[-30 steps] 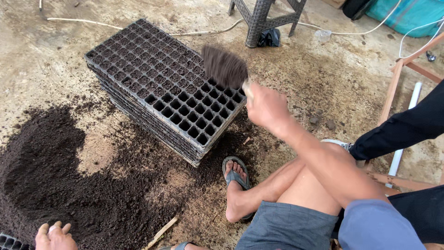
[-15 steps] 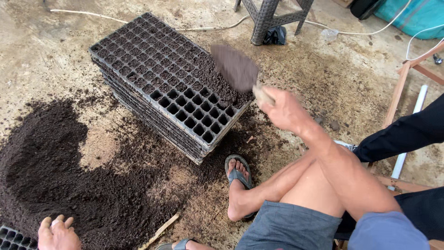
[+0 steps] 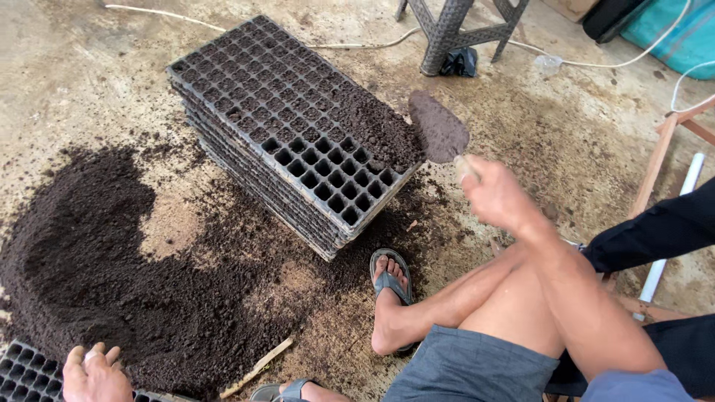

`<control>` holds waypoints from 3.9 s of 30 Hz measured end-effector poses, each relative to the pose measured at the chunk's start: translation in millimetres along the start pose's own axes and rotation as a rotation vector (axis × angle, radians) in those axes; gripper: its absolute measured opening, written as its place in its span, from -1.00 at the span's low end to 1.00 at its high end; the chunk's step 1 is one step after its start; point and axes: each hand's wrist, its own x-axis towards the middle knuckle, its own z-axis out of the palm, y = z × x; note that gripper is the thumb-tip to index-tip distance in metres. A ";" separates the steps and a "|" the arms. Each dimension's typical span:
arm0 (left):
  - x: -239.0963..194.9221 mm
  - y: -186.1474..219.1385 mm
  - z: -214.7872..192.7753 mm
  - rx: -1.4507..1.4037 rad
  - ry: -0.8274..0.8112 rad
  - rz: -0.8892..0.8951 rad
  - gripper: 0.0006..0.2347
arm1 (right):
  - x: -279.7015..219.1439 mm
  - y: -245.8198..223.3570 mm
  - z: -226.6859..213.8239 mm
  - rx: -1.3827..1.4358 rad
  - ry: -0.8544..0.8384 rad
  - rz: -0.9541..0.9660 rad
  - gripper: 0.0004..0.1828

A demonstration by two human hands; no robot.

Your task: The person scoops soil from a pile on the floor and fills the cells of stacked seedling trays using a hand trowel. They repeatedly level the soil across the top of the trays and stack filled trays on top of each other.

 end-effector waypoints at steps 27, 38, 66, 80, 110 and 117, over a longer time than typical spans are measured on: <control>70.6 -112.1 -14.2 -0.373 -0.402 -0.034 -0.57 | -7.9 15.6 18.5 0.082 -0.111 -0.128 -0.61; 34.0 -51.2 14.9 0.110 -0.089 0.163 -0.62 | 107.8 16.9 14.1 -0.296 0.183 -0.320 -0.43; -33.0 83.1 4.6 -0.009 -0.058 -0.092 -0.61 | -8.4 17.9 65.7 -0.490 0.254 -0.488 -0.54; -33.8 81.1 2.4 -0.024 -0.044 -0.095 -0.61 | -24.4 6.4 21.2 0.127 -0.098 -0.257 -0.47; -18.5 43.2 -3.2 -0.071 -0.002 -0.061 -0.61 | 25.7 29.4 75.3 -0.717 0.374 -0.953 -0.50; -49.9 111.7 -7.3 -0.041 -0.065 -0.116 -0.64 | -15.6 16.0 31.6 0.125 0.017 -0.263 -0.38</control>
